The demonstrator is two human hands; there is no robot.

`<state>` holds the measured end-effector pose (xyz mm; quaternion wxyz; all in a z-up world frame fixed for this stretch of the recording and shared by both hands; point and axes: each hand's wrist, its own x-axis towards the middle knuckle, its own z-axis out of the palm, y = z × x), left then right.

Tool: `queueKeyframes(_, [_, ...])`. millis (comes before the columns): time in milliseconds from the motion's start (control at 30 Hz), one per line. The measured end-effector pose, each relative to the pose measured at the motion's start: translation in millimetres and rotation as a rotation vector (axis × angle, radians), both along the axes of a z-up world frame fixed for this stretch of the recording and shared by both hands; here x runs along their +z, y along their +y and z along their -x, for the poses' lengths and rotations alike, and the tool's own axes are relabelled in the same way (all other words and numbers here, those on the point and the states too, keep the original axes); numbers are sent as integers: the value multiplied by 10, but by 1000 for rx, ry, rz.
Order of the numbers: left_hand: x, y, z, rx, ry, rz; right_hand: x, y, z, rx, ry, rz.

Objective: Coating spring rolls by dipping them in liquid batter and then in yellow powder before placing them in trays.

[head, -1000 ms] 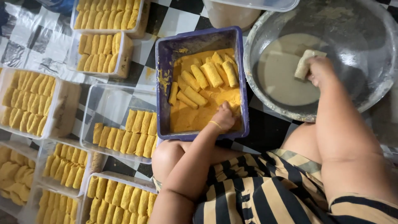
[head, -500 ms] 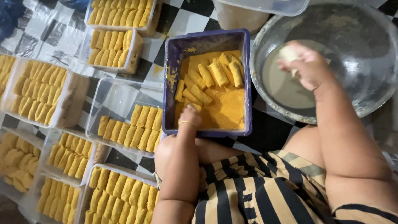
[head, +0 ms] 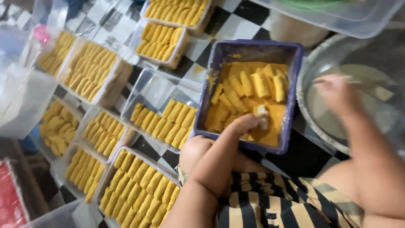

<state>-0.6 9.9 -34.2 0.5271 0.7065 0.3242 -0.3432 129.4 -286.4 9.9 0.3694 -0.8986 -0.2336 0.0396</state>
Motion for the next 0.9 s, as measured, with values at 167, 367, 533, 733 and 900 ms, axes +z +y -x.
queueKeyframes(167, [60, -208, -21, -545, -203, -259, -1537, -1476, -803, -387, 48, 38])
queueKeyframes(367, [624, -202, 114, -585, -296, -494, -3322, -2421, -1314, -350, -332, 506])
queueKeyframes(533, [1401, -165, 181, -464, -165, -349, -2112, -1697, -905, -394, -185, 538])
queueKeyframes(733, [826, -16, 26, -277, -60, -73, -1642, -1256, -724, -494, 12, 719])
queueKeyframes(900, [1066, -32, 108, -202, -163, 214, -1944, -1545, -851, -493, 95, 394])
